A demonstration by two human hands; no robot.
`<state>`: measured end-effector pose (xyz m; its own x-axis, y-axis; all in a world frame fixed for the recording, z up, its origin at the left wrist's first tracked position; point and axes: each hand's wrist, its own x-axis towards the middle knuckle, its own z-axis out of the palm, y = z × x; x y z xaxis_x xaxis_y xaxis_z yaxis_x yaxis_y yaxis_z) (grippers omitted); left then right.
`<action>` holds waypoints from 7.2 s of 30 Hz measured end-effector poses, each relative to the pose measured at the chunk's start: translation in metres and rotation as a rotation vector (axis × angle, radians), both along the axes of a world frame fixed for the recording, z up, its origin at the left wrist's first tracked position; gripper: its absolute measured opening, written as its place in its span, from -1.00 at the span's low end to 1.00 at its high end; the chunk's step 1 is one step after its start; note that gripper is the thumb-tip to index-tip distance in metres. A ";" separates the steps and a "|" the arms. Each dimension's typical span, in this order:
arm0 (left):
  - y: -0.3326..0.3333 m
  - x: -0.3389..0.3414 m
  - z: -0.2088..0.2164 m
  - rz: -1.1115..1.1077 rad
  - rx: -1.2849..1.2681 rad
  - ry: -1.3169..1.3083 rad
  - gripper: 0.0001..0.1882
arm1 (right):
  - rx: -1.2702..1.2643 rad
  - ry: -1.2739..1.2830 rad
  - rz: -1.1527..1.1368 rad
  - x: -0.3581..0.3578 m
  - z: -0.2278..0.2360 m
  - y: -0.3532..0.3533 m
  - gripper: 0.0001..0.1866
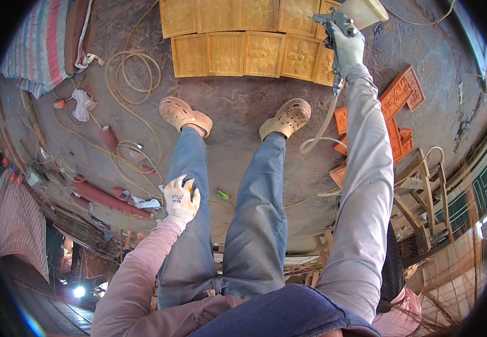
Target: The person arranges several carved wooden panels on the floor, then uses a spray gun to apply a clear or light-colored finish to them. After spraying, the person repositions the panels and continues spraying additional panels.
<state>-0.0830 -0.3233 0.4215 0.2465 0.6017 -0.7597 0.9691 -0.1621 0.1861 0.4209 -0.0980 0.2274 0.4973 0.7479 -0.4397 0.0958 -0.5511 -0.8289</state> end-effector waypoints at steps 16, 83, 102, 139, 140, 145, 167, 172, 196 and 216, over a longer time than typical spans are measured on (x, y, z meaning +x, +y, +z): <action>0.009 -0.007 0.004 0.060 0.024 -0.022 -0.65 | -0.141 -0.180 0.027 0.009 -0.007 -0.006 -0.67; -0.002 -0.033 0.024 0.449 -0.138 -0.259 -0.47 | 0.024 -0.214 0.327 -0.214 -0.029 0.102 -0.58; -0.018 -0.029 0.010 0.542 0.003 -0.321 -0.51 | -0.054 -0.401 0.479 -0.200 0.006 0.112 -0.55; -0.017 -0.030 0.007 0.572 -0.111 -0.248 -0.51 | -0.415 -0.532 0.210 -0.191 0.032 -0.106 -0.65; -0.014 -0.030 0.008 0.568 -0.123 -0.242 -0.51 | -0.385 -0.570 0.193 -0.188 0.025 -0.119 -0.66; -0.013 -0.031 0.006 0.526 -0.122 -0.220 -0.50 | -0.109 -0.360 0.416 -0.243 0.029 -0.129 -0.72; -0.008 -0.022 0.006 0.424 -0.182 -0.138 -0.53 | -0.178 -0.490 -0.198 -0.104 0.033 -0.199 -0.65; -0.011 -0.020 0.003 0.401 -0.193 -0.121 -0.52 | -0.322 -0.757 -0.200 -0.056 0.038 -0.220 -0.62; -0.009 -0.009 0.004 0.319 -0.202 -0.063 -0.50 | -0.045 -0.274 -0.107 -0.073 -0.001 -0.025 -0.64; -0.006 0.012 0.008 0.291 -0.207 -0.039 -0.47 | -0.026 -0.391 -0.395 -0.007 0.002 -0.037 -0.65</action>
